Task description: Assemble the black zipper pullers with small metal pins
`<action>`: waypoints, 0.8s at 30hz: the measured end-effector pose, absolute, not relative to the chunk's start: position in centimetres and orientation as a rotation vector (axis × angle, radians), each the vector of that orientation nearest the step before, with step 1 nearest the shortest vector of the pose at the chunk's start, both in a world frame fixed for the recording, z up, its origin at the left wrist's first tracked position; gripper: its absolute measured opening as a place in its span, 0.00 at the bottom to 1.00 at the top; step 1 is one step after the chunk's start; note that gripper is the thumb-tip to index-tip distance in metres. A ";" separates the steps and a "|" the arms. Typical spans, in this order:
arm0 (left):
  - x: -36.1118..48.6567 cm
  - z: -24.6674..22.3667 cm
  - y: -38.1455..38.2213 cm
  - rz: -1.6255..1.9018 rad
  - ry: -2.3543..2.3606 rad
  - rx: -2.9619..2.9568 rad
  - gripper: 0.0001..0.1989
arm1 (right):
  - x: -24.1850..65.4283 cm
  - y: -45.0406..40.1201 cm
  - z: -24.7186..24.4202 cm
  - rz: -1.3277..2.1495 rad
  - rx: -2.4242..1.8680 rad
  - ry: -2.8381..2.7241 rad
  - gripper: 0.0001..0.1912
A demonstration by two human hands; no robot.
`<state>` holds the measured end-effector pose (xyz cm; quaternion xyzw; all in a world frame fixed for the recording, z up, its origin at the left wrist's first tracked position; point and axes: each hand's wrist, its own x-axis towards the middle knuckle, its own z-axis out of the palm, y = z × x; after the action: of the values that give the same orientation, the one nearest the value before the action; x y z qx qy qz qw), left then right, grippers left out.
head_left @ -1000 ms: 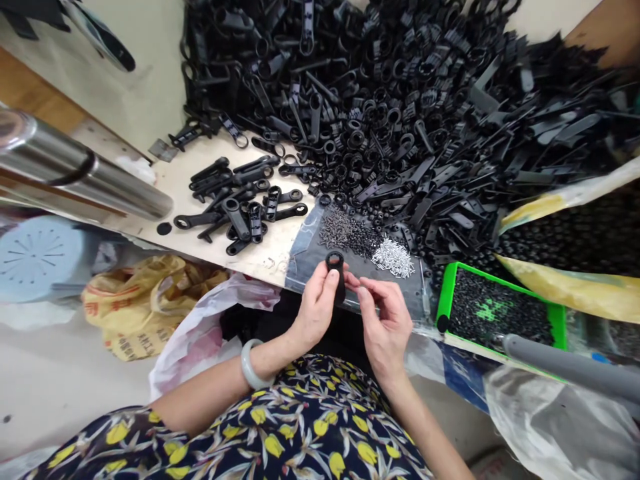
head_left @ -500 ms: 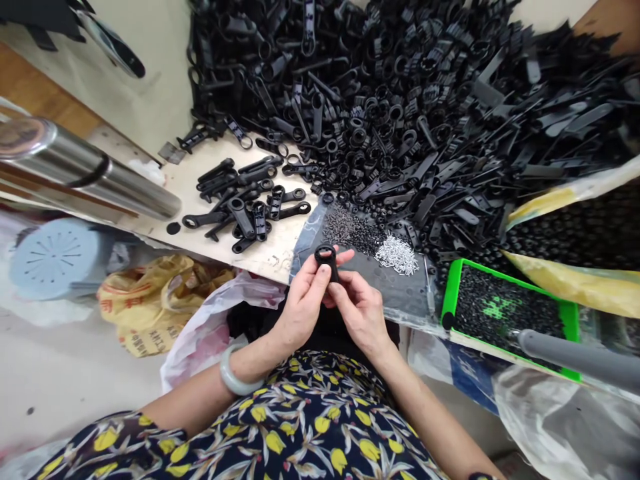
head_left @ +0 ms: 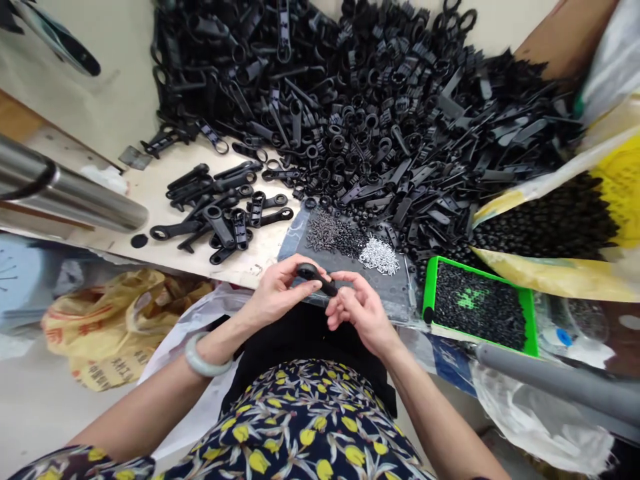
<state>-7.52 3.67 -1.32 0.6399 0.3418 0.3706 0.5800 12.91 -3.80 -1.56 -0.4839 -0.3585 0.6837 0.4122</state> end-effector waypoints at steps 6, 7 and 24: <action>-8.5 -1.1 7.4 0.550 0.665 2.309 0.21 | 16.8 -2.8 -2.6 0.881 -1.629 -1.868 0.11; -8.3 -0.6 7.9 0.521 0.648 2.369 0.21 | 17.1 -2.8 -2.7 0.696 -1.654 -2.050 0.10; 5.4 -2.8 15.0 0.594 0.904 2.639 0.04 | 21.1 -5.9 -1.7 0.356 -1.761 -1.763 0.09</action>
<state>5.43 15.02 -2.78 0.9155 0.3137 0.2062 0.1444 21.15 -5.91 -1.71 -0.6657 -0.6666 0.1345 0.3073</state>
